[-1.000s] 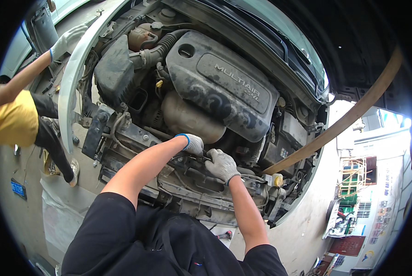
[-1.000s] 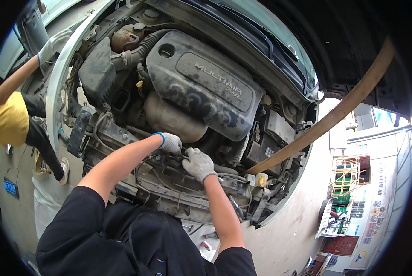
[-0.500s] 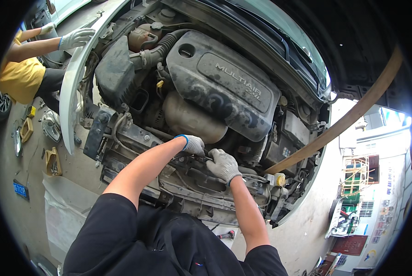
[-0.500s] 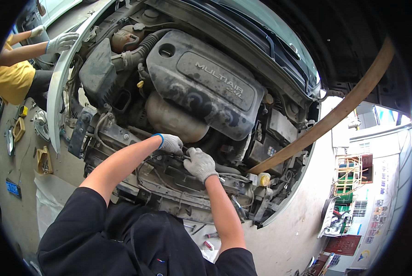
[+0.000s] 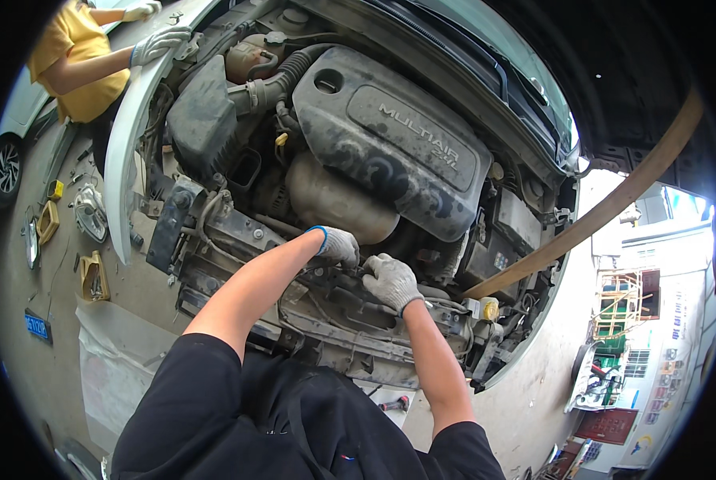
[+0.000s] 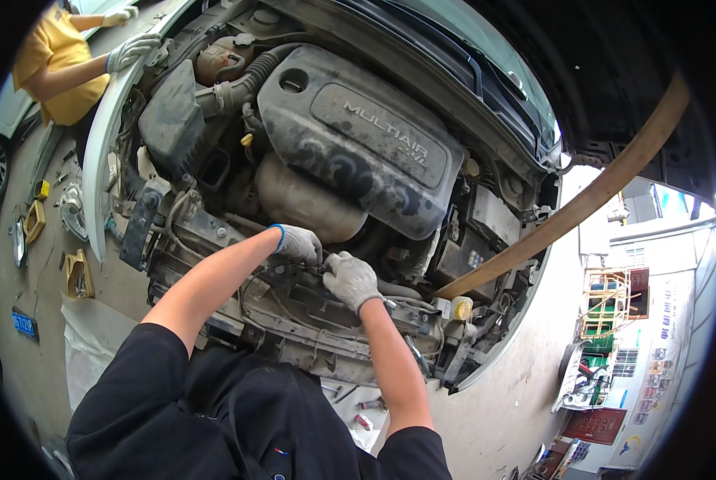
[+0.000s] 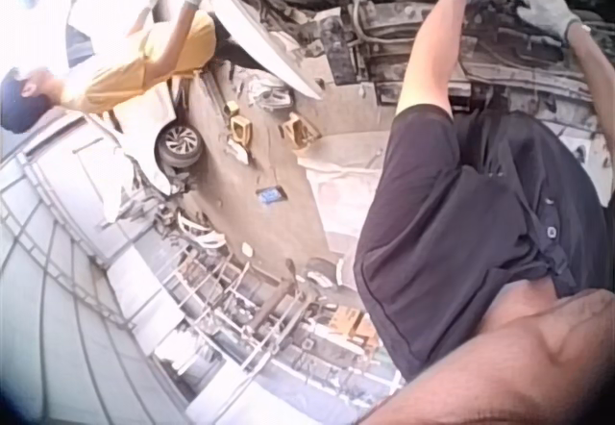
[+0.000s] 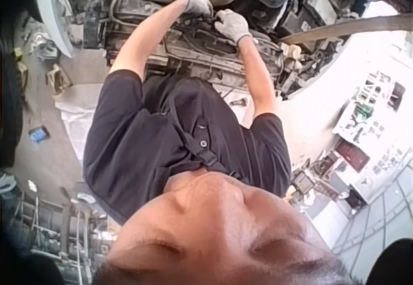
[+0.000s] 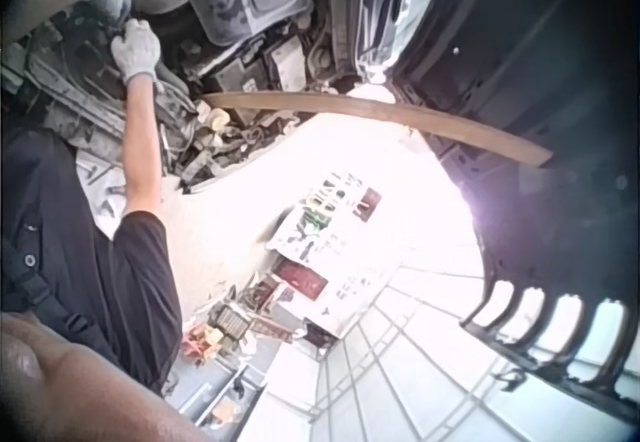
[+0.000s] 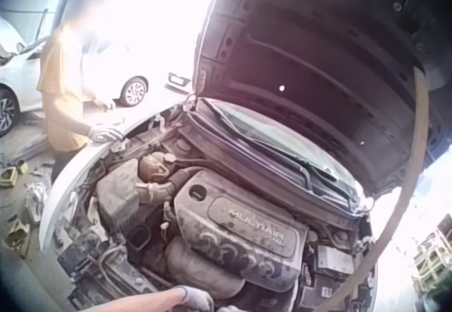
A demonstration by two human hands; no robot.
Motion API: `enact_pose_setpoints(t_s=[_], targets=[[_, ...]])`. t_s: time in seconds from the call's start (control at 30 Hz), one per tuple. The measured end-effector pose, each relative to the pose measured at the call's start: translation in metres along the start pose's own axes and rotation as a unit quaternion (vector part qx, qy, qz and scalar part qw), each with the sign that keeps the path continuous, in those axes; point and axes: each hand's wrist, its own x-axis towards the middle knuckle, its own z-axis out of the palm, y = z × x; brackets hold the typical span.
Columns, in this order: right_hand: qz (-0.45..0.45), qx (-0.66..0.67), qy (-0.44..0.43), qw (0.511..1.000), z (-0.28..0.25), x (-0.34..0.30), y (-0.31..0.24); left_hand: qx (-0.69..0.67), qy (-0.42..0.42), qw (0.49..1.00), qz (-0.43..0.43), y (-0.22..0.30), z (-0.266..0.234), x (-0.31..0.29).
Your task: The person retrieves a bolt from a container and walks to a white car with its hood open. They use a socket wrench to tighten bolts on the front radiator support area of the engine bay while another person assists nearby.
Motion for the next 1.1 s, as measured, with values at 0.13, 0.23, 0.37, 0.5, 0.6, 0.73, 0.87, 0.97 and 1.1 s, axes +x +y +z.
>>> enact_pose_setpoints(t_s=[0.13,0.23,0.37,0.5,0.6,0.73,0.87,0.97,1.1], targets=[[-0.003,-0.034,0.009,0.999,0.002,-0.002,-0.002,0.046,0.011,0.999,-0.015,0.015,0.002,-0.008],[0.008,-0.036,0.053,0.998,0.007,-0.008,-0.007,0.047,0.053,0.997,0.012,0.019,0.002,-0.016],[0.017,-0.003,0.040,0.999,0.005,-0.004,-0.006,0.008,0.064,0.998,-0.010,0.013,-0.003,-0.011],[0.025,0.089,0.064,0.994,-0.017,-0.002,-0.003,-0.212,0.109,0.971,0.029,0.014,-0.006,-0.024],[0.029,0.139,0.084,0.986,-0.035,-0.005,-0.016,-0.336,0.132,0.932,0.043,0.035,-0.001,-0.053],[-0.013,0.232,0.115,0.966,-0.045,-0.008,-0.033,-0.359,0.085,0.925,0.090,0.045,0.017,-0.084],[-0.013,0.238,0.099,0.966,-0.039,-0.005,-0.037,-0.361,0.110,0.921,0.094,0.048,0.029,-0.101],[0.041,0.286,0.140,0.947,-0.031,-0.010,-0.035,-0.380,0.121,0.916,0.053,0.041,0.031,-0.104],[0.129,0.299,0.160,0.932,-0.023,-0.020,-0.024,0.027,0.302,0.953,0.027,0.030,0.022,-0.118]])
